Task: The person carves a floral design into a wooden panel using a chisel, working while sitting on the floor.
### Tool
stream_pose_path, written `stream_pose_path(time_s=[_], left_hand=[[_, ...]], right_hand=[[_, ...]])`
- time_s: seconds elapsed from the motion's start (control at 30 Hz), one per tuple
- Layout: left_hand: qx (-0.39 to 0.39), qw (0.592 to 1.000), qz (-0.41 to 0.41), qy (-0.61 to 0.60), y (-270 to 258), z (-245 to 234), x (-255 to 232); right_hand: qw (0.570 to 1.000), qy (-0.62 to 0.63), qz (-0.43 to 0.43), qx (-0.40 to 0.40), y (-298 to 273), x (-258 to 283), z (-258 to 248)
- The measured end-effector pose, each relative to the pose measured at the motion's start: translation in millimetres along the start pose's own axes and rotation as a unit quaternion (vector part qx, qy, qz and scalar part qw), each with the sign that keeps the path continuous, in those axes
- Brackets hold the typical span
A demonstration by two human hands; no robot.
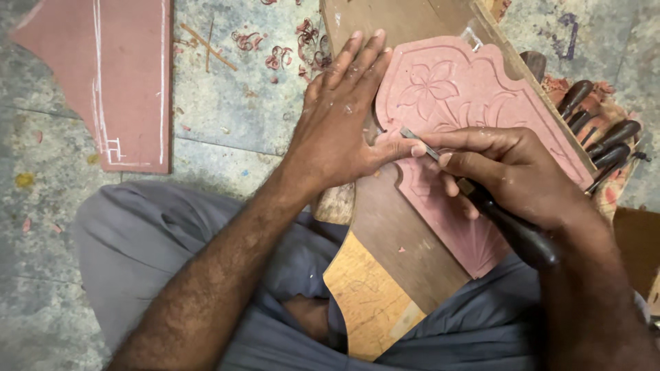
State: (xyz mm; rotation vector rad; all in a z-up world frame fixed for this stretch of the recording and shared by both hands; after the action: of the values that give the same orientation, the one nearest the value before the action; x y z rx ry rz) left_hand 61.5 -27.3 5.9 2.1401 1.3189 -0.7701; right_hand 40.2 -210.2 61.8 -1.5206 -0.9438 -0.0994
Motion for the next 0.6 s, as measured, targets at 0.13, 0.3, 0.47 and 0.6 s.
stream_pose_path(time_s=[0.13,0.3,0.47,0.6], left_hand=[[0.002,1.0,-0.006,0.005,0.3,0.8,1.1],[0.004,1.0,-0.004,0.009,0.8,4.2,2.3],[0.008,1.0,-0.004,0.003,-0.1,4.2,4.6],[0.007,1.0,0.005,0.0,0.0,5.6,6.2]], right_hand=[[0.998,-0.036,0.034,-0.042,-1.4,2.7,-3.4],[0.995,-0.083,0.025,-0.048,-2.0,7.1,-2.8],[0.992,-0.101,0.049,-0.065,2.5,6.0,-5.6],[0.999,-0.045,0.004,-0.006,8.4,2.3,-0.9]])
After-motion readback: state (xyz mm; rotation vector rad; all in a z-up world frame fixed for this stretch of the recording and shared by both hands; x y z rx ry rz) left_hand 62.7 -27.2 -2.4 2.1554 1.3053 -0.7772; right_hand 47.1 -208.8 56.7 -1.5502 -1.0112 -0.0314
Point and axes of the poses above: each hand's wrist, its own y-axis towards the middle knuckle, its own z-axis out of the palm, x = y × z, the point moved 7 cm from there along y, towards the middle knuckle, and after that the axes turned 8 degrees about z, right-handed, at the moved point
